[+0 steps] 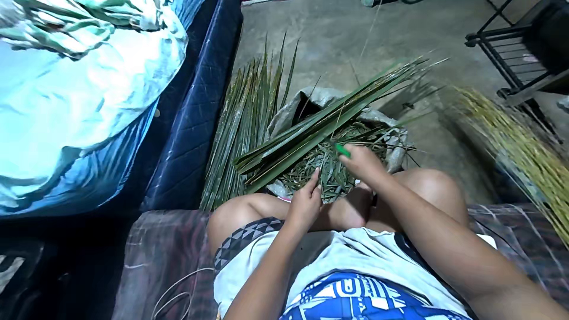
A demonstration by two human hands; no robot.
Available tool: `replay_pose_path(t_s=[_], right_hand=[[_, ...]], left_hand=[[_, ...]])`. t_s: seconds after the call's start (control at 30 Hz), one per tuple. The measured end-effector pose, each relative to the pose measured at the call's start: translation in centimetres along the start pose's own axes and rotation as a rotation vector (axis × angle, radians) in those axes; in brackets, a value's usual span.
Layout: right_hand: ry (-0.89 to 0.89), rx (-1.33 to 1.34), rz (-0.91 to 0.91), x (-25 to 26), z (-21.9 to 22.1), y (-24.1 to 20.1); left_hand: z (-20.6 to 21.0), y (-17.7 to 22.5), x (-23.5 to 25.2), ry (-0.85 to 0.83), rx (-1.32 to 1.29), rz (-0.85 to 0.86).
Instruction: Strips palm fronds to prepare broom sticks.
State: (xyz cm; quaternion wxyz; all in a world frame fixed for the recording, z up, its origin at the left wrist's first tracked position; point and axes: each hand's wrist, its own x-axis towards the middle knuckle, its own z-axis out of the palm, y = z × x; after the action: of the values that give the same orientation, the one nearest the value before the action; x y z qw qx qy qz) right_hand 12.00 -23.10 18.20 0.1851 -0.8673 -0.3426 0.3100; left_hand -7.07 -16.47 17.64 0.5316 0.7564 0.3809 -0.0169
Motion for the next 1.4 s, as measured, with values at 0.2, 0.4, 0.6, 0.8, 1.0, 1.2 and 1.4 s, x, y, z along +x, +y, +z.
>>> replay_pose_path(t_s=[0.2, 0.4, 0.6, 0.8, 1.0, 1.2, 1.4], right_hand=[[-0.252, 0.498, -0.063, -0.3, 2.7, -0.2], [-0.124, 0.617, 0.051, 1.6, 2.8, 0.4], [0.021, 0.500, 0.048, 2.3, 2.1, 1.3], [-0.364, 0.006, -0.130, -3.4, 3.4, -1.9], [-0.249, -0.313, -0.121, -3.3, 3.3, -3.3], [0.000, -0.236, 0.038, 0.7, 2.6, -1.3], [-0.402, -0.050, -0.112, -3.4, 3.6, -2.3]], left_hand=[[0.3, -0.4, 0.4, -0.022, -0.017, -0.038], [1.2, 0.4, 0.3, -0.149, 0.086, -0.075], [1.5, -0.4, 0.7, -0.119, 0.090, -0.021], [0.1, -0.4, 0.9, 0.055, 0.040, -0.110], [0.2, -0.6, 1.0, 0.066, 0.010, -0.102], [0.5, -0.7, 1.0, 0.051, -0.006, -0.084], [-0.2, -0.7, 1.2, 0.088, 0.002, -0.124]])
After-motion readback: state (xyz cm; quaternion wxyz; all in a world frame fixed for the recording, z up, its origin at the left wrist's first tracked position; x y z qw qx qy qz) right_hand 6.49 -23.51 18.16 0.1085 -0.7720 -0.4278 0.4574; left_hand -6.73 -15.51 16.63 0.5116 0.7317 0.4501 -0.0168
